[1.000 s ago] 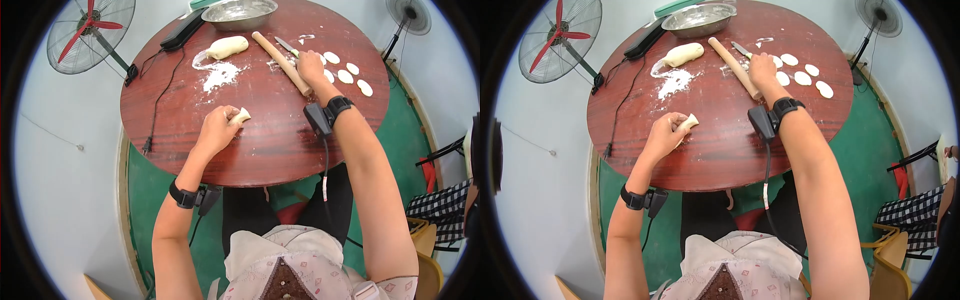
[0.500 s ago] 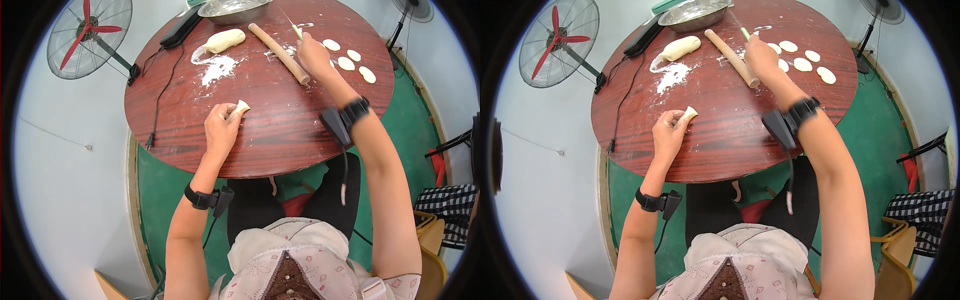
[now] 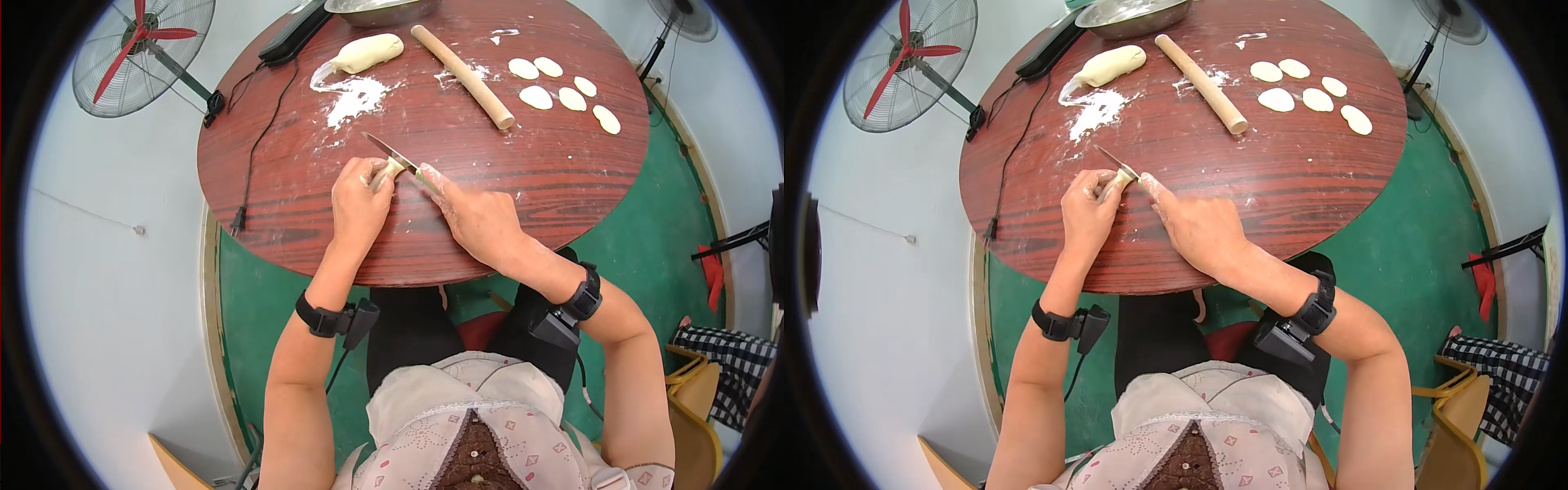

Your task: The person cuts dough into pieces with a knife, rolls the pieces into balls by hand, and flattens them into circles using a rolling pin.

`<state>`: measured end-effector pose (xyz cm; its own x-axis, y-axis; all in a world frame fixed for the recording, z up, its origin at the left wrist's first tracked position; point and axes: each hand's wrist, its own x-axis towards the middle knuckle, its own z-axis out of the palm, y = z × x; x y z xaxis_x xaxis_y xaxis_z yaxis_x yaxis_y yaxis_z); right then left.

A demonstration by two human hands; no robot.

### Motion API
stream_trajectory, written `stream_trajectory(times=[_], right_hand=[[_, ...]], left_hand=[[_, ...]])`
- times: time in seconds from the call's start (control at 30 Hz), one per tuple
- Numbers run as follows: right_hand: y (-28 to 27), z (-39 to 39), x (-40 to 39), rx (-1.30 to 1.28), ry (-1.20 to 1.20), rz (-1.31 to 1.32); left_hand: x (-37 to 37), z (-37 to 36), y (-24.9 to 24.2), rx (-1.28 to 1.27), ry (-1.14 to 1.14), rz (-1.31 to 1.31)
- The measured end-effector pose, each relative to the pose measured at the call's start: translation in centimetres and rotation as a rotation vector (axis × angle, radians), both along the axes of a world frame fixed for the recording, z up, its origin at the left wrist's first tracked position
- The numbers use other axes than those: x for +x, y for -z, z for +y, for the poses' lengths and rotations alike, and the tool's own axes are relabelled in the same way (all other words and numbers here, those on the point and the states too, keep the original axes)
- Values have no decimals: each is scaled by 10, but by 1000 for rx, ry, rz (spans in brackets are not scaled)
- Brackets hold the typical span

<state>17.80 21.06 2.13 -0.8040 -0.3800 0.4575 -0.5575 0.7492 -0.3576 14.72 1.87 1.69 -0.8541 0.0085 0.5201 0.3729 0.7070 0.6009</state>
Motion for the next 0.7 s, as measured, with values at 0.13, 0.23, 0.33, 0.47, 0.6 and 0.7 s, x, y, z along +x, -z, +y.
stream_trajectory(times=[0.13,0.23,0.33,0.47,0.6,0.7], right_hand=[[7,-1,-1,9,-27,69],[10,-1,-1,-1,-39,76],[13,0,-2,46,-50,83],[12,1,-1,84,-56,105],[11,1,-1,124,-79,117],[7,0,0,186,-78,154]], left_hand=[[-1,1,-1,-26,-7,5],[-2,1,1,-29,-11,10],[-2,1,1,-32,-11,15],[-3,0,3,-46,-20,7],[-4,-1,4,-77,-34,12],[-4,0,5,-92,-36,23]])
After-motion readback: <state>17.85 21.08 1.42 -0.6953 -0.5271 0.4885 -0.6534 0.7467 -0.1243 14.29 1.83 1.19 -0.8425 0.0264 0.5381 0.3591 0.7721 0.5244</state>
